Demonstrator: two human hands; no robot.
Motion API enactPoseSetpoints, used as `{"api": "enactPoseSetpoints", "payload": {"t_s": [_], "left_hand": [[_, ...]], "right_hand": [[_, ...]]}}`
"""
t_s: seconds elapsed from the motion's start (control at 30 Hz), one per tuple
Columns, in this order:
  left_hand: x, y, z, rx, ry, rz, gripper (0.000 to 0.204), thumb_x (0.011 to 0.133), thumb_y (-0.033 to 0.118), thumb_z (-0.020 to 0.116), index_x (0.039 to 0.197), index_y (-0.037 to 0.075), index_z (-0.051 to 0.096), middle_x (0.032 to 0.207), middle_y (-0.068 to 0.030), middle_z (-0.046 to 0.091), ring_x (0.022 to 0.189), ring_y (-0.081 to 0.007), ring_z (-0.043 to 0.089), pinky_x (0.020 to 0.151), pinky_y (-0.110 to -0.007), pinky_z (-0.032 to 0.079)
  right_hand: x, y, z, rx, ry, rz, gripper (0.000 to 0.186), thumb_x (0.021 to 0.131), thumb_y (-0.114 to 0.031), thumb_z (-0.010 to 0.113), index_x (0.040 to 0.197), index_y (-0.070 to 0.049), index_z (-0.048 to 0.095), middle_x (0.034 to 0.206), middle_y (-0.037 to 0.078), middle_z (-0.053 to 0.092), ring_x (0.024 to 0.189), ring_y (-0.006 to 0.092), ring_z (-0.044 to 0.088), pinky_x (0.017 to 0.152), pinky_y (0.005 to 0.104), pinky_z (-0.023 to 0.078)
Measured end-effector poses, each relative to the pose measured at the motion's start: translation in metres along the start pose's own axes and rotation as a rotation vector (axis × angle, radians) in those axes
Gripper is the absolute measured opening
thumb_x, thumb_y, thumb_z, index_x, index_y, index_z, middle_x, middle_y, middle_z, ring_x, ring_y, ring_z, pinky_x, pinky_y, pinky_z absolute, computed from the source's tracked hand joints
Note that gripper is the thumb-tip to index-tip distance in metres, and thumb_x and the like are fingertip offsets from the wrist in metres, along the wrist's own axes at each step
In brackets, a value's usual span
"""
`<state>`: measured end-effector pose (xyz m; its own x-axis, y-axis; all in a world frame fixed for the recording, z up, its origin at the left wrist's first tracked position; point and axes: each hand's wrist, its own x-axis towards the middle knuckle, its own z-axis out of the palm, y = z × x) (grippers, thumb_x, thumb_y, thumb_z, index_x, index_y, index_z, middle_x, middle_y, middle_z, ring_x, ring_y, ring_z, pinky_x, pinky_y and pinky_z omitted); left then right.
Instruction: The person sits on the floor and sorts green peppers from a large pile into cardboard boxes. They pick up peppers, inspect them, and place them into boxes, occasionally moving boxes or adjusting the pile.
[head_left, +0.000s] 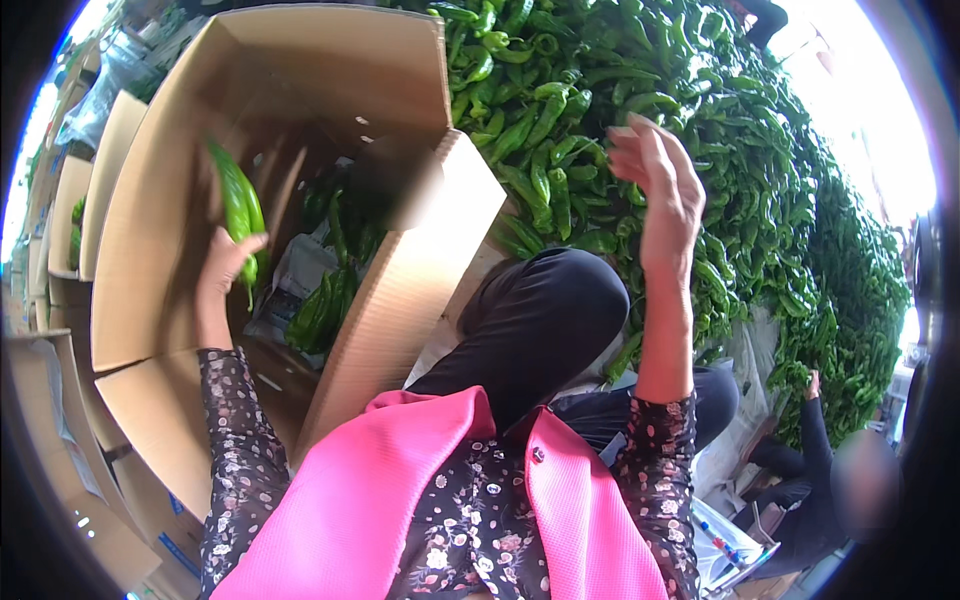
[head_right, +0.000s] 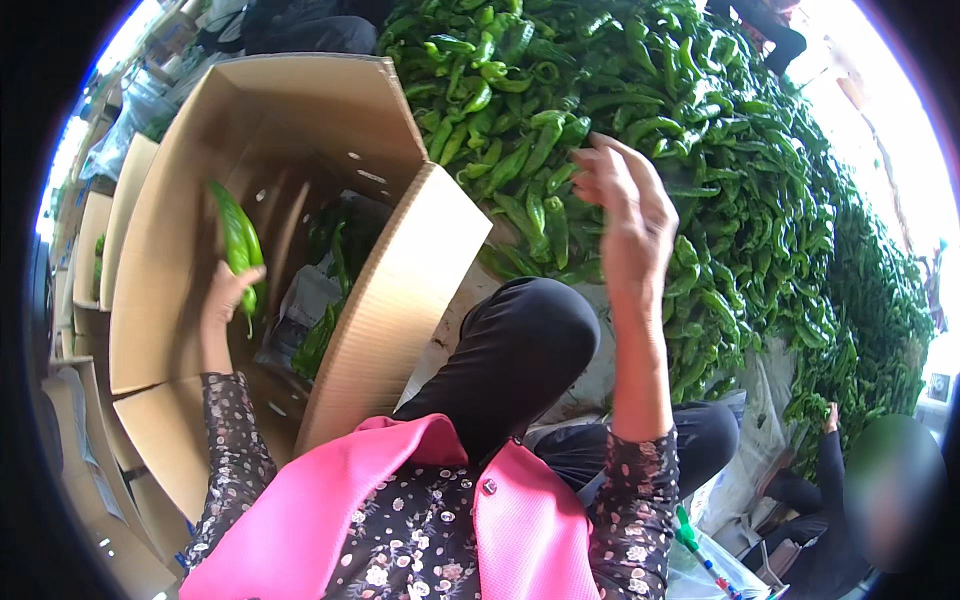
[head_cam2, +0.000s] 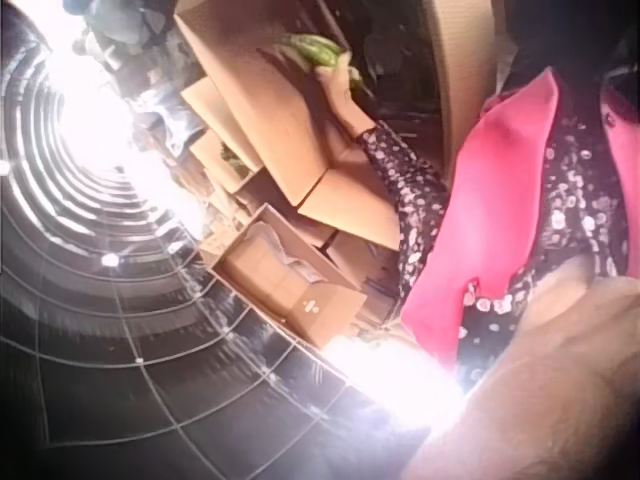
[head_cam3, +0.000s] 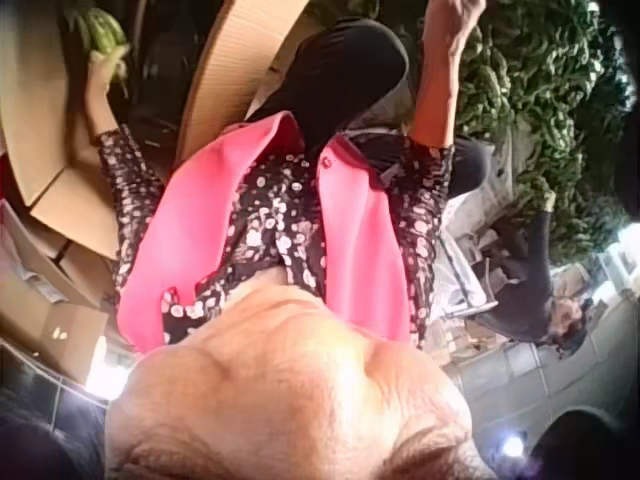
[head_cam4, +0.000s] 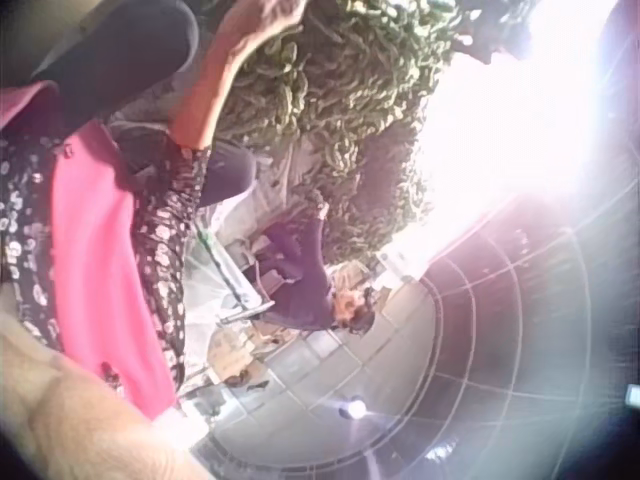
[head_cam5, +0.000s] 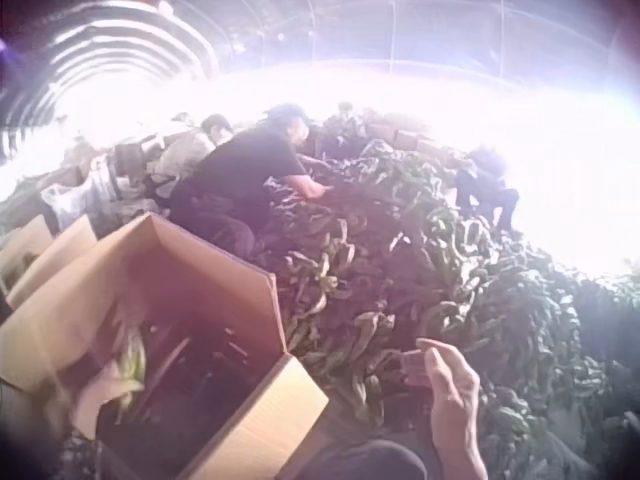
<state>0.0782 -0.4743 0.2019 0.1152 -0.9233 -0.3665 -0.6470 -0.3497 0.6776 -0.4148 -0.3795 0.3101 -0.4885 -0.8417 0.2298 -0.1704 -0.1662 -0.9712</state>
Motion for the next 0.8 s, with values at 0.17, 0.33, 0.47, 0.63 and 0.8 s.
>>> {"api": "enactPoseSetpoints", "payload": {"t_s": [0.17, 0.33, 0.47, 0.63, 0.8], "left_hand": [[0.035, -0.225, 0.074, 0.526, -0.013, 0.366, 0.052, 0.070, 0.018, 0.072, 0.116, -0.002, 0.057, 0.104, -0.0273, 0.063, 0.102, -0.0429, 0.060, 0.085, -0.046, 0.048], [0.011, -0.182, 0.114, 0.702, -0.040, 0.306, 0.064, 0.072, 0.022, 0.076, 0.128, 0.001, 0.052, 0.108, -0.0231, 0.063, 0.102, -0.0387, 0.061, 0.084, -0.047, 0.048], [-0.017, -0.006, 0.093, 0.454, 0.066, 0.568, 0.030, 0.078, 0.011, 0.071, 0.104, -0.003, 0.062, 0.092, -0.0187, 0.064, 0.086, -0.0286, 0.064, 0.076, -0.036, 0.052], [-0.099, 0.230, 0.172, -0.209, -0.173, 1.060, 0.017, 0.088, 0.005, 0.059, 0.103, -0.002, 0.062, 0.103, -0.0108, 0.061, 0.092, -0.0169, 0.061, 0.087, -0.032, 0.049], [0.031, 0.273, 0.318, 0.159, -0.107, 0.828, 0.077, 0.081, 0.037, 0.070, 0.138, -0.004, 0.039, 0.134, -0.0248, 0.049, 0.124, -0.0337, 0.049, 0.104, -0.040, 0.040]], "right_hand": [[-0.012, 0.101, -0.105, -0.112, 0.260, 0.281, 0.026, 0.095, -0.020, 0.058, 0.110, 0.001, 0.063, 0.093, 0.010, 0.070, 0.077, 0.0122, 0.065, 0.069, 0.0239, 0.052], [-0.019, 0.147, -0.147, -0.167, 0.275, 0.416, 0.025, 0.094, -0.016, 0.058, 0.112, 0.001, 0.062, 0.094, 0.010, 0.070, 0.076, 0.0121, 0.065, 0.069, 0.0240, 0.052], [-0.012, 0.187, -0.138, -0.202, 0.220, 0.472, 0.024, 0.088, -0.012, 0.062, 0.107, 0.002, 0.065, 0.091, 0.009, 0.069, 0.076, 0.0118, 0.064, 0.069, 0.0249, 0.052], [-0.008, 0.250, -0.106, -0.436, 0.067, 0.472, 0.030, 0.081, -0.020, 0.069, 0.101, 0.002, 0.067, 0.088, 0.014, 0.070, 0.081, 0.0209, 0.067, 0.075, 0.0329, 0.053], [0.025, 0.259, -0.043, -0.588, -0.299, 0.508, 0.047, 0.077, -0.042, 0.068, 0.094, 0.002, 0.069, 0.090, 0.021, 0.069, 0.085, 0.0331, 0.067, 0.077, 0.0402, 0.053]]}}
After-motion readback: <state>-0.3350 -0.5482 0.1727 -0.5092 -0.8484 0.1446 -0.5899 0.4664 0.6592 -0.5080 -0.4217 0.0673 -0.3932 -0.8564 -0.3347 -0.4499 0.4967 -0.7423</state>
